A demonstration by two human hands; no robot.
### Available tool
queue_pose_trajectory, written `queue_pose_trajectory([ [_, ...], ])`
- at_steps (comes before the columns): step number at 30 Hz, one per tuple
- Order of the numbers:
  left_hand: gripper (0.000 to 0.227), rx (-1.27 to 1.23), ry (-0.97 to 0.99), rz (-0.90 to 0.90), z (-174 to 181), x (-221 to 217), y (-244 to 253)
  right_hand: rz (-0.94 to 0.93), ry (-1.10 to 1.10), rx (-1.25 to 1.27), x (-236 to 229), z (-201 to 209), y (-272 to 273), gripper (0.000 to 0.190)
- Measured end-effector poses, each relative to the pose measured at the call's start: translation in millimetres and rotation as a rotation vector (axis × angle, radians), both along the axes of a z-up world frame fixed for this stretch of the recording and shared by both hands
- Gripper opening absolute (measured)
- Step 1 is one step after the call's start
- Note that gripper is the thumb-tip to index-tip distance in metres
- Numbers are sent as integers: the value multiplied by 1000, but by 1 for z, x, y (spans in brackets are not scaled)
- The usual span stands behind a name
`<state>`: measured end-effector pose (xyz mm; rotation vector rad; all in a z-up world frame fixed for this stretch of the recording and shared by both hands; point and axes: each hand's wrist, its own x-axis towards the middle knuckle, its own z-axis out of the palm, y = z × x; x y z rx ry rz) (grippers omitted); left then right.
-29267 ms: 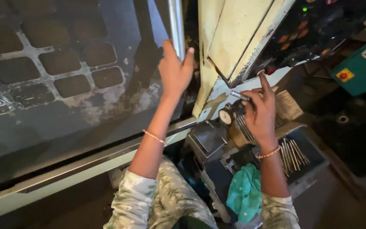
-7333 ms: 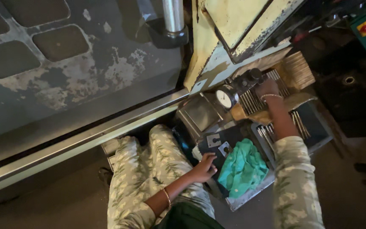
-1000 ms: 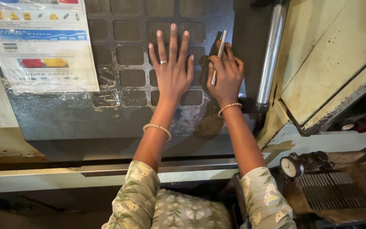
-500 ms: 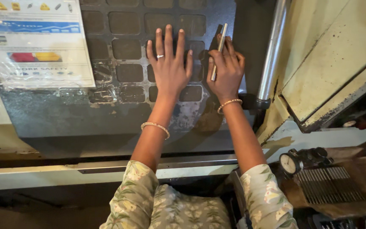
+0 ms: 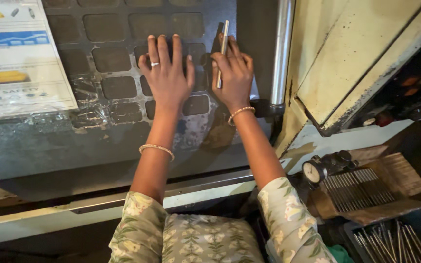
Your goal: The person operates a press machine by inserting a metal rod into a mold, closing the press, and then removing the processed rod. This cycle is repeated multiple times throughout the clip.
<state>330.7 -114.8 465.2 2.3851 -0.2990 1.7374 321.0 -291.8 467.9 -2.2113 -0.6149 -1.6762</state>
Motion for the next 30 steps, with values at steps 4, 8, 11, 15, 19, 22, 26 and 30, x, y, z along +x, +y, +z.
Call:
queue_pose_trajectory([
  [4,49,28,-10,2,3,3,2,13,5,10,-1,0,0,9],
  [8,47,24,-23,-17,6,3,3,17,0,16,-2,1,0,9],
  [11,46,21,-44,-18,6,1,3,11,-6,16,-2,0,0,8],
  [15,46,24,-27,-14,7,1,3,5,-15,20,0,-2,0,8],
  [19,45,28,-34,-15,7,0,4,-3,-3,21,3,-3,-1,7],
  [22,44,31,-46,-20,7,0,4,0,-3,18,2,-4,-1,8],
  [26,41,43,-52,-12,9,3,4,0,3,15,1,-3,-1,6],
  [30,40,48,-50,-17,11,6,6,1,4,19,0,-2,0,7],
])
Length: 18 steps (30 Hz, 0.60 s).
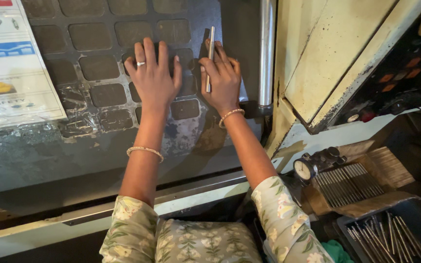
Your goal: The person operates a press machine by inserting a metal rod into a mold, closing the press, and then removing the processed rod. This cycle is repeated multiple times throughout the clip.
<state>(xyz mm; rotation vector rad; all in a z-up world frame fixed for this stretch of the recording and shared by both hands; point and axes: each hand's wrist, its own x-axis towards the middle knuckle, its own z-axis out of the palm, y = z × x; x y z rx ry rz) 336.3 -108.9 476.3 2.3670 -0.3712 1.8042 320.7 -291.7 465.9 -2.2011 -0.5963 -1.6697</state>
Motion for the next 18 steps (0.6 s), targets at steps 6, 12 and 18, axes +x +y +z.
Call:
queue_pose_trajectory([
  [6,39,-8,-5,4,-1,0,0,5,-7,0,-1,0,0,9],
  [12,37,0,-21,-20,1,2,1,9,7,-7,-2,2,0,9],
  [18,27,-41,-71,-25,4,5,0,10,-6,-9,-2,2,1,7],
])
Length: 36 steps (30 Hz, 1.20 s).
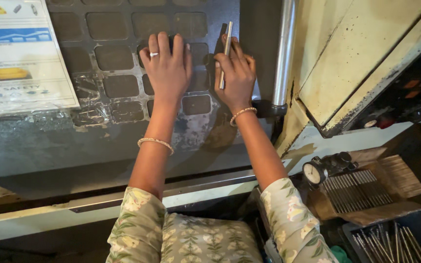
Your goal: The person operates a press machine by inserting a metal rod into a mold, closing the press, and then removing the processed rod. This cycle is repeated multiple times throughout the clip.
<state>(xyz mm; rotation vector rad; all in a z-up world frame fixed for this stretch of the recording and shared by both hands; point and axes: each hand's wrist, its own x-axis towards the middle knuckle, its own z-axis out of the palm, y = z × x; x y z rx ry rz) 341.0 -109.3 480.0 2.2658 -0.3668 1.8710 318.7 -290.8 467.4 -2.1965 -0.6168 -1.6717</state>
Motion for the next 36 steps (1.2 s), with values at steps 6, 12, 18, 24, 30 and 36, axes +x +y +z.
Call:
queue_pose_trajectory([
  [6,19,8,1,-2,4,0,0,-6,-15,-6,4,-3,-1,8],
  [12,19,19,15,1,7,-1,1,-11,-17,1,6,-4,-2,8],
  [18,18,22,9,15,5,0,0,-4,-19,6,7,-4,-1,9],
  [24,23,10,0,6,2,-2,3,-8,-16,-1,6,-4,-2,8],
  [30,29,7,1,-8,0,-4,3,-10,-12,8,6,-5,-1,8],
  [36,29,7,4,9,-1,-3,3,-2,-22,-1,10,-6,-3,9],
])
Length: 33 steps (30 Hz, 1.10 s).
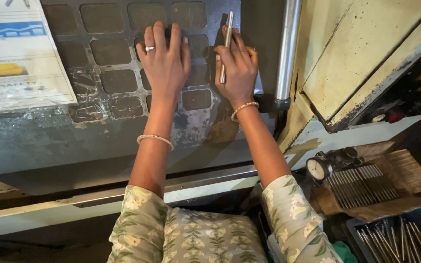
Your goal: The person operates a press machine by inserting a metal rod into a mold, closing the press, and then removing the processed rod. This cycle is repeated multiple times throughout the clip.
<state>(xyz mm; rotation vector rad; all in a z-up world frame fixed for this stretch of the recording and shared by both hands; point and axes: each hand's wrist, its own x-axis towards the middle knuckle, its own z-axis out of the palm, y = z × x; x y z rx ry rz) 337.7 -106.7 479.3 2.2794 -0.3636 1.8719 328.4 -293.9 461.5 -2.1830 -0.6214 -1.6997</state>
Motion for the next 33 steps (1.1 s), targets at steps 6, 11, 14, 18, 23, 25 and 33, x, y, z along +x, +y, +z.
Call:
queue_pose_trajectory([
  [6,29,9,-6,6,-1,1,1,-6,2,-5,2,-3,-1,9],
  [11,31,3,-2,-15,-1,0,1,-7,4,0,2,-2,-1,9],
  [14,33,5,-13,-14,-1,0,1,-3,5,-3,1,-2,-1,8],
  [18,33,10,-11,-16,-1,1,1,-3,1,1,1,-1,0,9],
  [23,30,11,-5,-19,-1,3,2,-4,17,1,0,-2,0,9],
  [25,29,14,8,-16,-1,3,2,-1,11,1,0,-2,0,9],
  [33,27,16,63,-14,3,2,3,-7,-1,0,1,-1,0,9],
])
